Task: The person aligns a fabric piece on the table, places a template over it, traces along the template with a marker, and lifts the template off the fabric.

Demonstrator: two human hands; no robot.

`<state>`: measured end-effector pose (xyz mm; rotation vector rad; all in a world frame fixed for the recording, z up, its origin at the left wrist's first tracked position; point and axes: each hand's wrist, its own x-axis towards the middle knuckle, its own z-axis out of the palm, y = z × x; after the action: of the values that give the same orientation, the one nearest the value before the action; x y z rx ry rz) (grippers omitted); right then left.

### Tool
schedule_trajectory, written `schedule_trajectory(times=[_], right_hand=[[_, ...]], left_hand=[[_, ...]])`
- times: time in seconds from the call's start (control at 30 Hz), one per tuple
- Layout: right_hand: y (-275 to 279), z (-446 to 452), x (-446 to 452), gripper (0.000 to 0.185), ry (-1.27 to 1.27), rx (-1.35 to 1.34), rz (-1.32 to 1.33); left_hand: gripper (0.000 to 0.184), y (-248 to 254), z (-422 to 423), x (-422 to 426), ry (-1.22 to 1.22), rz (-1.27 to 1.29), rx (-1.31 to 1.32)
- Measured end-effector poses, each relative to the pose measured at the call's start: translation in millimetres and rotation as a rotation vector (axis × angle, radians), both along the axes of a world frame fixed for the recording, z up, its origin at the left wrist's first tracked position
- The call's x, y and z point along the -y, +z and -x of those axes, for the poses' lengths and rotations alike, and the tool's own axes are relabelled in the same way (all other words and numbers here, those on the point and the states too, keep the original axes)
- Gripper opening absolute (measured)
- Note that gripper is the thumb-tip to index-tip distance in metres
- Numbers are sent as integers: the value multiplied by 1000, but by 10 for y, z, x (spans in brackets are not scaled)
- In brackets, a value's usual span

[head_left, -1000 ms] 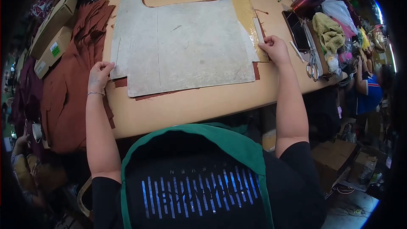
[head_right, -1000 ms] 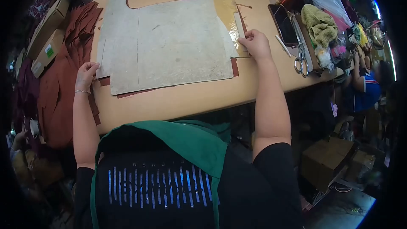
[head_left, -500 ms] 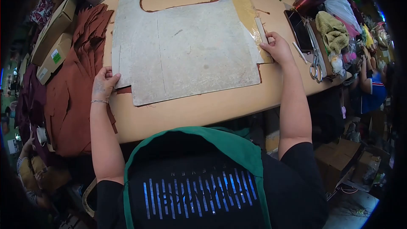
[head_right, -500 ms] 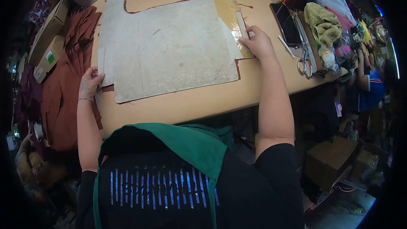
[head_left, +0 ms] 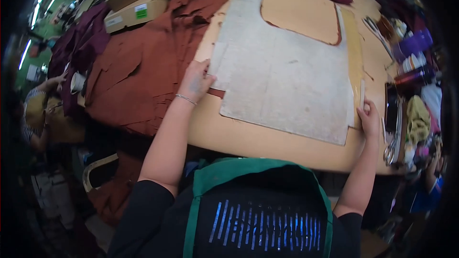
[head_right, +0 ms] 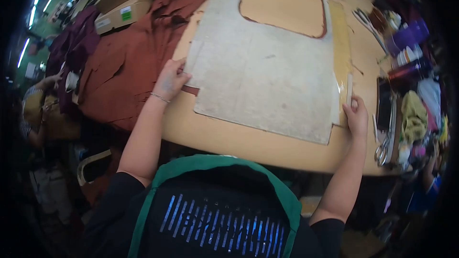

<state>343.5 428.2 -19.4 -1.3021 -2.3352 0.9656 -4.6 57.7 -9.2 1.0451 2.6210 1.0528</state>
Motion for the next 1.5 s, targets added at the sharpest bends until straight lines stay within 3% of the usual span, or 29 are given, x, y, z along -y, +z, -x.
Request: schedule_trajectory(times=[0.27, 0.5, 0.7, 0.9, 1.0, 1.3, 1.4, 1.5], right_hand=[[51, 46, 111, 38, -47, 34, -29], [101, 50, 140, 40, -48, 75, -26], [100, 42, 170, 39, -33, 63, -62], [121, 49, 175, 37, -26, 81, -68], [68, 24, 135, 38, -17, 4, -10], [68, -3, 92, 37, 7, 127, -81], [22, -27, 34, 36, 27, 170, -139], [147, 30, 172, 37, -3, 25, -28]], left_hand=[[48, 41, -34, 38, 15, -165, 132], [48, 93, -4, 81, -28, 54, 107], [49, -44, 12, 89, 3, -44, 112], [48, 5, -25, 67, 10, 37, -27], [50, 3, -7, 63, 26, 37, 47], [43, -67, -3, 51, 107, -48, 82], [42, -99, 57, 98, 26, -71, -22], [43, 7, 27, 93, -21, -36, 88]])
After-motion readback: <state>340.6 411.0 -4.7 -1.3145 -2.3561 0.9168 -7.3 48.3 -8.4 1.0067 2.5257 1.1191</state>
